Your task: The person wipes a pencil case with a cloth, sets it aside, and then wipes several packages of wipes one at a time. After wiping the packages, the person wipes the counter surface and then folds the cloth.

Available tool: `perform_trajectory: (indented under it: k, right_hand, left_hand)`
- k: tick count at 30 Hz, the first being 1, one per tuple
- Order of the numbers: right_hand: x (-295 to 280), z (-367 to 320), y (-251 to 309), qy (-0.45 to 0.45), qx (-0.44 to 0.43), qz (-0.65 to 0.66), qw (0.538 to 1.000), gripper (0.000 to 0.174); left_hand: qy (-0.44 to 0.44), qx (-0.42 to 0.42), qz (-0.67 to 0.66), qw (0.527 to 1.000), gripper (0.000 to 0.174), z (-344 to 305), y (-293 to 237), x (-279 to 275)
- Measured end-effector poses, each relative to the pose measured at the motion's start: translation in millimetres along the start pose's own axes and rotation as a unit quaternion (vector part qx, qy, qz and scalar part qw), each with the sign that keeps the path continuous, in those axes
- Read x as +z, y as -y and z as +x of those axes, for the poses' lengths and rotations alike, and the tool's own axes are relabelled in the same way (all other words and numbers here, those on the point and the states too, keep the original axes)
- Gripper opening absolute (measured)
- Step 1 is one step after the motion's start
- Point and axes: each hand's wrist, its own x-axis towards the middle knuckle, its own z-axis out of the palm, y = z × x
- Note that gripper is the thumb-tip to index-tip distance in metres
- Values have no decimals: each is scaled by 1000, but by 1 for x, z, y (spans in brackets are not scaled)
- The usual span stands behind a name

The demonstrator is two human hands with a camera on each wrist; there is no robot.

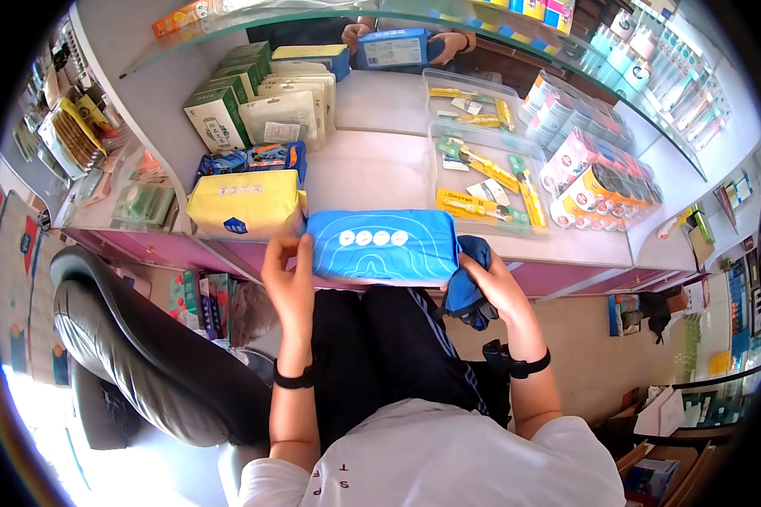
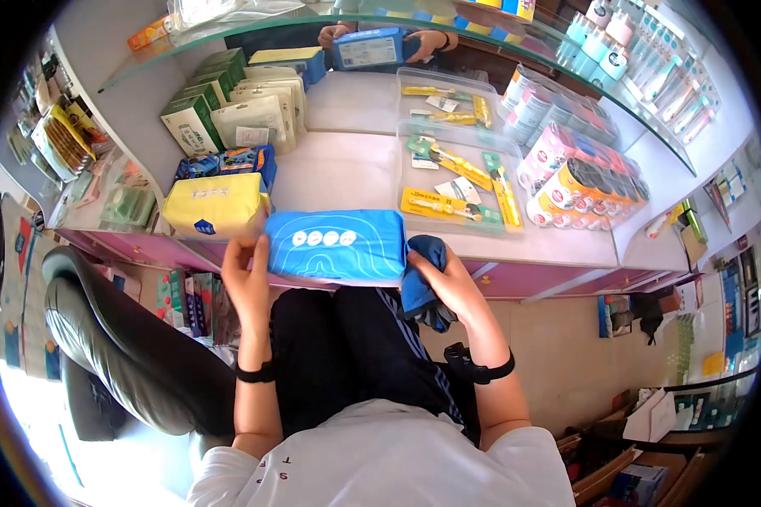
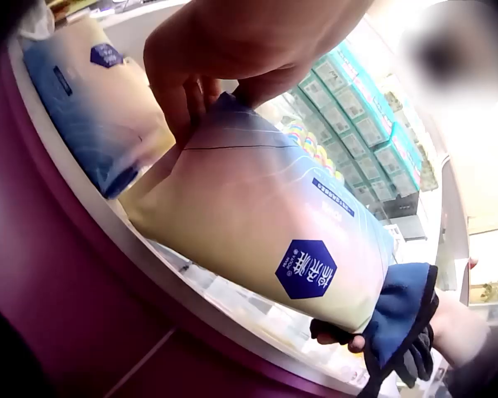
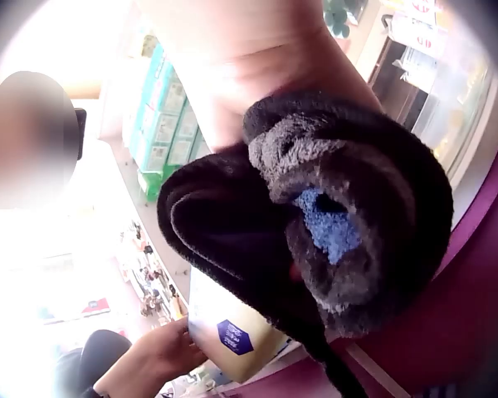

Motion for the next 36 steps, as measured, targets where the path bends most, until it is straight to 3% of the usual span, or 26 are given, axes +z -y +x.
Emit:
perform_trajectory:
  k: [2, 4, 7, 9, 11, 15, 18, 21, 26, 36]
  right_hand:
    - [0, 8, 8, 10, -93, -98, 991, 49]
    - [5, 23, 32, -55, -196, -152, 967, 55]
    - [25, 74, 84, -80, -408, -302, 858, 63]
    - [54, 125, 114, -31, -424, -367, 827, 64]
    - [90, 174, 137, -57, -350, -541, 763, 68]
    - [158, 243, 130, 37, -137, -663, 735, 65]
    - [167, 319, 71, 20, -233, -646, 727, 49]
    - [165, 321, 63, -14, -257, -596, 761, 47]
    - [162, 321, 55, -15, -271, -584, 765, 49]
    - [145, 181, 20, 3, -338, -530, 778, 50]
  left_hand:
    - [-43, 54, 54, 996, 16, -4, -12, -14]
    - [-88, 80, 120, 986, 16, -9, -32, -31]
    - [-141, 166, 201, 955, 17, -15, -45, -49]
    - [-151, 171, 219, 949, 18, -21, -59, -56]
    - [-184, 182, 275, 926, 19, -26, -64, -64]
    - [-211, 138, 254, 934, 15, -32, -67, -76]
    - [-216, 125, 244, 937, 17, -34, -59, -82]
    - [-216, 106, 218, 946, 19, -33, -52, -83]
    - [-205, 106, 205, 951, 20, -34, -52, -82]
    - [-213, 119, 207, 947, 18, -37, -62, -82]
